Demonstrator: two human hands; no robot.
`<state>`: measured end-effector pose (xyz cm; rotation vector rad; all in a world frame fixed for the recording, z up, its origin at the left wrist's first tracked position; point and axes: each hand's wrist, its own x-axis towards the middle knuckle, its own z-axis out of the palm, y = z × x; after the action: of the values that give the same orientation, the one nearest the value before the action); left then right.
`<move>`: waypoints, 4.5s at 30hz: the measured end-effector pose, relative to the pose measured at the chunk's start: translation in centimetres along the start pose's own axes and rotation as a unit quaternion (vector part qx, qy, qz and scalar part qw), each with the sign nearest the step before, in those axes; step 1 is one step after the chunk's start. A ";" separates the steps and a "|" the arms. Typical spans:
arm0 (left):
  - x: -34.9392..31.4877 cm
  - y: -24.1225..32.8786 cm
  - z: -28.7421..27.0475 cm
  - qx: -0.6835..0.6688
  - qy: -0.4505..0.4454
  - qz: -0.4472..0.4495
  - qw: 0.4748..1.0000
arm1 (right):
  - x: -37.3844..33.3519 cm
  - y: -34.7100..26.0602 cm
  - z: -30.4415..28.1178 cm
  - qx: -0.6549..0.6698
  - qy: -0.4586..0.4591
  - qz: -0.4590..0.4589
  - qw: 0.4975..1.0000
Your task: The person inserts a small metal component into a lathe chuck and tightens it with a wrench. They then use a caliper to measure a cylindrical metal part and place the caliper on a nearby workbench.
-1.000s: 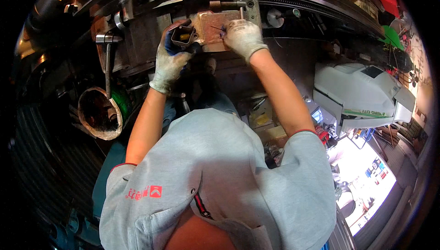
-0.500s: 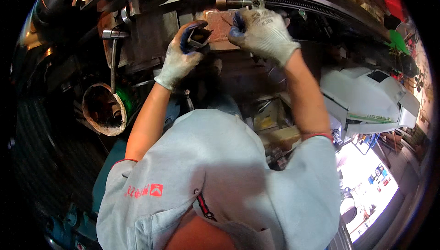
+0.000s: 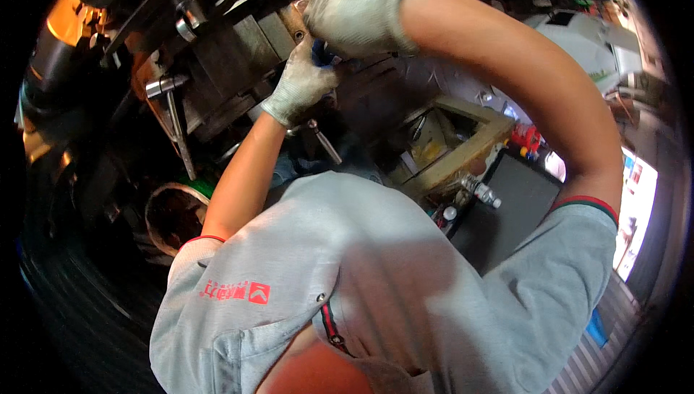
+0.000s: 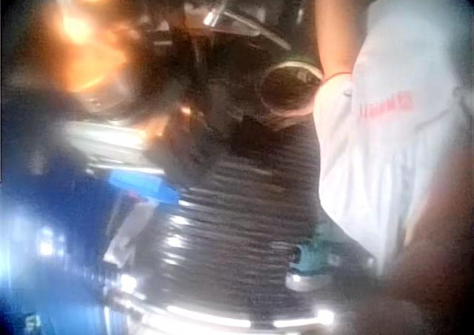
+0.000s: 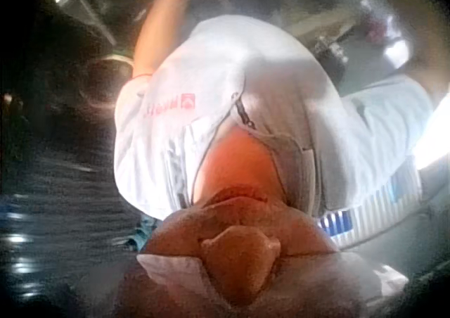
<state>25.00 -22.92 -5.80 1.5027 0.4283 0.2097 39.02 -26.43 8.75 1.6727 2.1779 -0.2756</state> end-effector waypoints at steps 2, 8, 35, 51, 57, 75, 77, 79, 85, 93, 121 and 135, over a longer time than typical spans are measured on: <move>-0.6 -0.2 -0.9 -0.048 -0.012 -0.017 0.999 | -0.9 -0.6 -5.0 0.206 -0.049 0.138 0.967; -2.2 1.9 1.2 -0.033 -0.142 0.049 0.988 | -10.8 -8.8 3.7 0.459 0.392 0.320 0.730; -23.4 -17.4 20.6 0.174 -0.549 0.037 0.816 | -20.5 -46.5 30.7 0.410 0.348 0.630 0.560; -27.5 -21.6 25.6 0.262 -0.556 -0.004 0.789 | -28.9 -49.1 54.3 0.288 -0.016 0.800 0.526; -28.2 -19.1 27.3 0.272 -0.549 -0.059 0.788 | -29.6 -47.0 56.2 0.247 -0.085 0.698 0.667; -28.8 -17.2 34.2 0.108 -0.565 -0.077 0.814 | -33.2 -52.7 34.7 0.358 0.742 0.536 0.187; -29.2 -17.3 34.5 0.092 -0.575 -0.068 0.810 | -33.4 -53.3 35.8 0.391 0.667 0.584 0.249; -29.6 -17.6 34.8 0.071 -0.590 -0.029 0.804 | -33.6 -53.6 35.7 0.414 0.629 0.600 0.269; -30.3 -17.6 34.6 0.170 -0.591 0.075 0.785 | -32.4 -55.9 36.2 0.329 0.395 0.762 0.394; -32.1 -17.9 35.5 0.220 -0.636 0.102 0.733 | -31.8 -58.1 34.2 0.244 0.309 0.812 0.430; -28.2 -18.8 30.5 0.376 -0.567 0.069 0.730 | -51.2 -66.2 58.6 0.354 0.098 0.921 0.131; -27.0 -20.7 29.8 0.411 -0.552 0.038 0.725 | -45.8 -57.1 47.6 0.147 0.197 0.949 0.196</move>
<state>9.72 -62.29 -21.99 2.1869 -0.6163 -0.9317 2.74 -100.50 -19.89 3.0416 -1.3185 0.5568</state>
